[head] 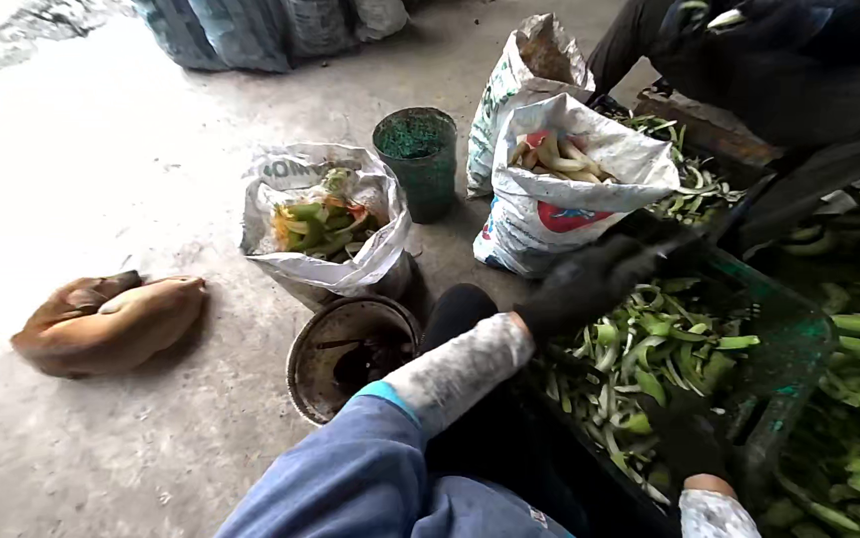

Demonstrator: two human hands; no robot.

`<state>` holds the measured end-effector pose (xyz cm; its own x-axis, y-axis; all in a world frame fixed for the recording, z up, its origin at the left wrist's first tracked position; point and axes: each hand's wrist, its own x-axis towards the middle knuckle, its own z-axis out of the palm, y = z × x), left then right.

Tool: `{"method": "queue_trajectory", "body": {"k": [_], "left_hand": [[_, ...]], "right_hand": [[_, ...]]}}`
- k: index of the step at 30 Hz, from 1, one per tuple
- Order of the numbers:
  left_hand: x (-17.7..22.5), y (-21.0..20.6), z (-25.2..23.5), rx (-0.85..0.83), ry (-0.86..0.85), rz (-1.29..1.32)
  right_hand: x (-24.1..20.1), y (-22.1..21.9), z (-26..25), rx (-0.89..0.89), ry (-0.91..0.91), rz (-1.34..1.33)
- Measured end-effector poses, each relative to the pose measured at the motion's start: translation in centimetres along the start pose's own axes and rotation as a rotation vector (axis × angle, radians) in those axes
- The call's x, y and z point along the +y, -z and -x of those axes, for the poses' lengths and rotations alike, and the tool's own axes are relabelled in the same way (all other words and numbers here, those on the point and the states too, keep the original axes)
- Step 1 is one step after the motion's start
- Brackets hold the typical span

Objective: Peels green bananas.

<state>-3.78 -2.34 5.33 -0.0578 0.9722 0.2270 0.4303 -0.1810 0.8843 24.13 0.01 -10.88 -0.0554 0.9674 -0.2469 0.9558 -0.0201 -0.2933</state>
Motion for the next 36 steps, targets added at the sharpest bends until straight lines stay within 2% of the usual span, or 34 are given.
{"method": "queue_trajectory", "body": {"k": [2, 4, 7, 9, 13, 22, 26, 31, 33, 36], "left_hand": [[0.5, -3.5, -0.9, -0.196, -0.053, 0.109], [0.7, -5.7, -0.5, -0.333, -0.053, 0.178], [-1.0, -8.8, 0.7, -0.412, -0.065, 0.267], [-1.6, -9.9, 1.3, -0.455, -0.066, 0.275], [-1.6, -11.6, 1.6, -0.495, -0.047, 0.324], [-1.3, -12.1, 1.2, -0.543, -0.044, 0.274], [-1.6, -12.5, 1.7, -0.475, 0.001, 0.301], [-1.6, -12.7, 1.8, -0.452, 0.182, 0.576], [-1.9, -12.9, 1.7, -0.427, 0.074, 0.462], [-2.5, -13.1, 1.8, -0.342, -0.23, 0.021]], "right_hand": [[0.0, 2.2, 0.7, 0.11, -0.076, -0.252], [-0.2, 4.8, 1.5, 0.223, -0.18, -0.613], [-1.2, 7.6, 1.8, 0.368, -0.226, -1.307], [-0.8, 8.4, 2.0, 0.387, -0.199, -1.524], [-1.1, 8.6, 2.5, 0.395, -0.123, -1.59], [-2.7, 8.6, 3.2, 0.216, -0.085, -1.744], [-3.7, 8.1, 3.7, 0.333, -0.108, -1.629], [-4.8, 7.7, 3.9, 0.456, -0.082, -1.47], [-4.9, 7.9, 4.0, 0.459, -0.091, -1.45], [-4.5, 8.1, 4.7, 0.44, -0.18, -1.283]]}}
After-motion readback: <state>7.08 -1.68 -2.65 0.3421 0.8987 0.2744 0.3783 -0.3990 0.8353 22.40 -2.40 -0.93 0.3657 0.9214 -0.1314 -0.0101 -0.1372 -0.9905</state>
